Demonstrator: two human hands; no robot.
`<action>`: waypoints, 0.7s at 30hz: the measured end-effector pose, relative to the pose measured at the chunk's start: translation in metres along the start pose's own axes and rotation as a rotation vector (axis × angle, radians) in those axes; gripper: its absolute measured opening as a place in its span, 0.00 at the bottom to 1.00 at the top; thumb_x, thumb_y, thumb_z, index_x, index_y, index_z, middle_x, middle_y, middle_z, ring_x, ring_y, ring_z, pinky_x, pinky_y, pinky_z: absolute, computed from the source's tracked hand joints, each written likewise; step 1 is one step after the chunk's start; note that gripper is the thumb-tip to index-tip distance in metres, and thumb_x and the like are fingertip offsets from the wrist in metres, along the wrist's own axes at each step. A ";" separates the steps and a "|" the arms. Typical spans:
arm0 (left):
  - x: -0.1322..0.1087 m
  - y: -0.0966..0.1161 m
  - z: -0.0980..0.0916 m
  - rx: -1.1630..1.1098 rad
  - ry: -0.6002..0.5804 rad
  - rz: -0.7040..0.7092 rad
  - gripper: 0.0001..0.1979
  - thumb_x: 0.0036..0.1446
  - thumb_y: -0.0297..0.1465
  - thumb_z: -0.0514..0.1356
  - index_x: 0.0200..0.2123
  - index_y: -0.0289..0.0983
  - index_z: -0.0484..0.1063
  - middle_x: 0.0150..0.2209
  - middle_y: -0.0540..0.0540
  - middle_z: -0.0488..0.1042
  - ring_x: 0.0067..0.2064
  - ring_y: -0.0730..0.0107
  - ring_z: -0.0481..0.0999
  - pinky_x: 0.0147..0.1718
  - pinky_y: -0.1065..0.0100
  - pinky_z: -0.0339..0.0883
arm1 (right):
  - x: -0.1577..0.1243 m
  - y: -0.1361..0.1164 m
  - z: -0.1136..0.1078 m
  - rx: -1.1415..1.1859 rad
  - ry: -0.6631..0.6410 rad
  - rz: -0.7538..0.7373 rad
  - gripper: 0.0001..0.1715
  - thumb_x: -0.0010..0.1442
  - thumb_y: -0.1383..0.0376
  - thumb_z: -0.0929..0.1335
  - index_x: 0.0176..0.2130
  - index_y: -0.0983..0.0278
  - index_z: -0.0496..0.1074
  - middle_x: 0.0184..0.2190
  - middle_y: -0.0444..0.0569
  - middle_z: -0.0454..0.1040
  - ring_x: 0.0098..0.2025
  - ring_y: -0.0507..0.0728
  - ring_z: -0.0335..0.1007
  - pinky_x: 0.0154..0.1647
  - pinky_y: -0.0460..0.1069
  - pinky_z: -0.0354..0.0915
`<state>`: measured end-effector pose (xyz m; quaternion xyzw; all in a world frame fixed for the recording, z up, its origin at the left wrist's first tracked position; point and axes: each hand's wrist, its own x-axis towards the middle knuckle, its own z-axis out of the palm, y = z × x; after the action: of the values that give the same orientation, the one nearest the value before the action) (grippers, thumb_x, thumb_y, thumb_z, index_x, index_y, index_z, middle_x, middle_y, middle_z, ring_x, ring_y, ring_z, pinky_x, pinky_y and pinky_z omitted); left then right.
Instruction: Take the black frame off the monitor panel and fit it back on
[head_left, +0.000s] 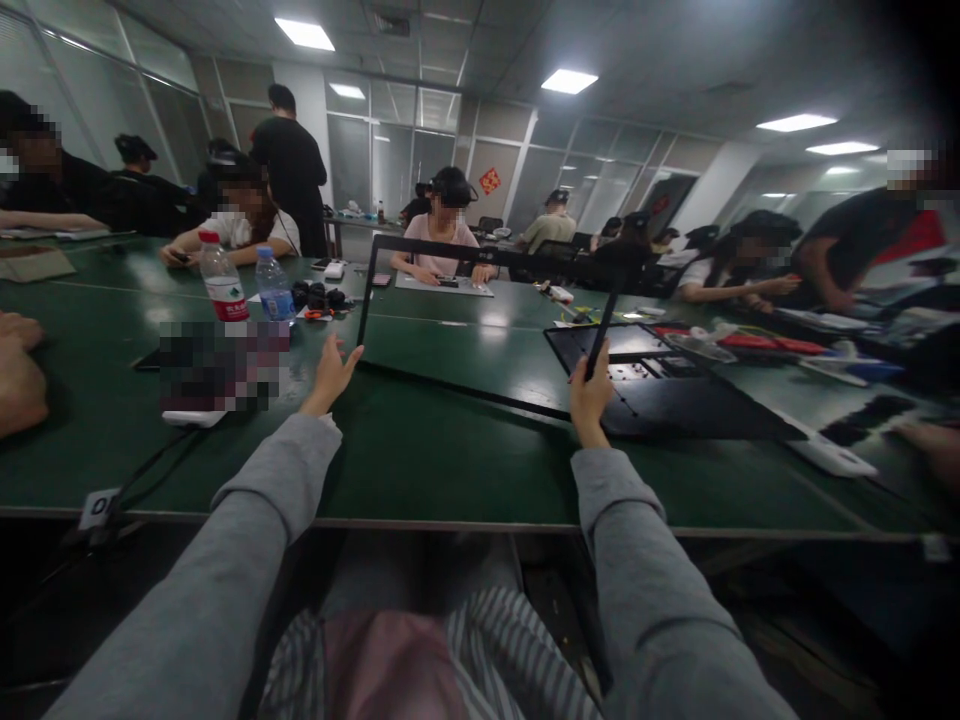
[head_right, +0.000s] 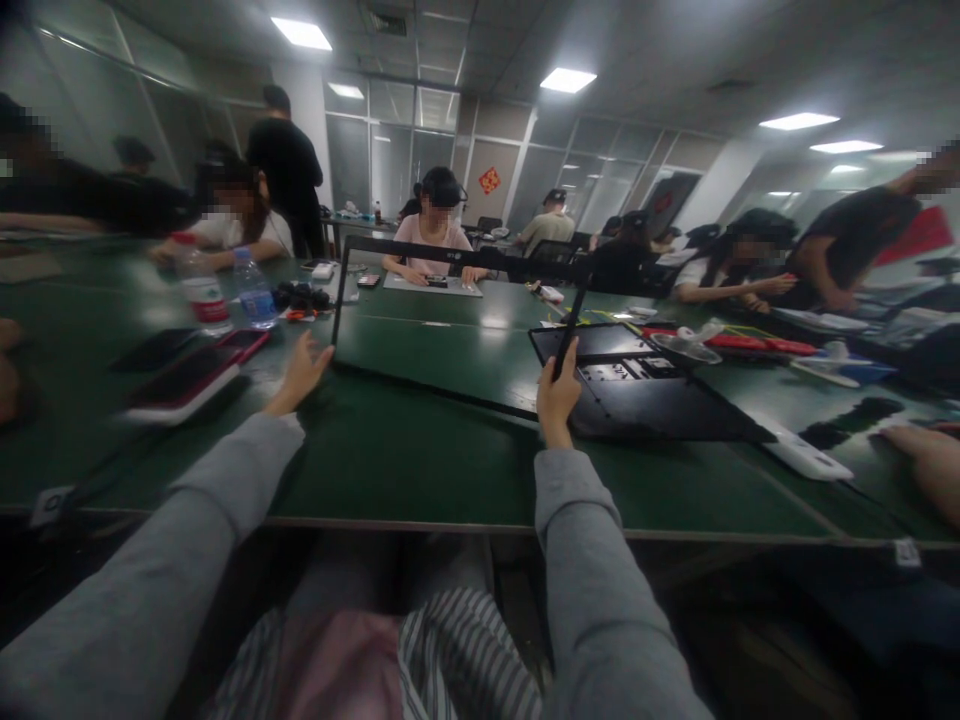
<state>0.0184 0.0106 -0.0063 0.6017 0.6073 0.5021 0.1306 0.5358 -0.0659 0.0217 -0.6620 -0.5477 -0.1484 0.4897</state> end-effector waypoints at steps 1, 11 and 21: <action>-0.001 0.001 0.002 -0.020 -0.005 0.004 0.37 0.69 0.42 0.64 0.74 0.35 0.59 0.68 0.28 0.71 0.59 0.50 0.81 0.60 0.52 0.73 | 0.000 0.003 0.003 0.019 -0.031 0.050 0.40 0.74 0.52 0.56 0.76 0.67 0.59 0.46 0.61 0.82 0.48 0.69 0.81 0.57 0.63 0.72; -0.004 0.007 -0.005 -0.087 -0.125 -0.267 0.16 0.64 0.29 0.64 0.55 0.33 0.77 0.41 0.41 0.85 0.28 0.71 0.80 0.31 0.71 0.74 | 0.005 0.040 0.038 0.330 -0.348 0.364 0.37 0.51 0.59 0.72 0.58 0.64 0.66 0.37 0.52 0.79 0.40 0.65 0.79 0.53 0.63 0.76; 0.003 -0.009 -0.011 0.280 -0.106 -0.214 0.18 0.59 0.33 0.68 0.53 0.39 0.85 0.53 0.38 0.85 0.56 0.50 0.82 0.58 0.55 0.70 | 0.003 0.049 0.047 0.349 -0.423 0.276 0.28 0.48 0.62 0.71 0.50 0.61 0.75 0.47 0.56 0.83 0.57 0.67 0.79 0.67 0.68 0.68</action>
<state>0.0041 0.0107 -0.0067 0.5716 0.7240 0.3636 0.1299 0.5632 -0.0220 -0.0228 -0.6523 -0.5595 0.1570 0.4866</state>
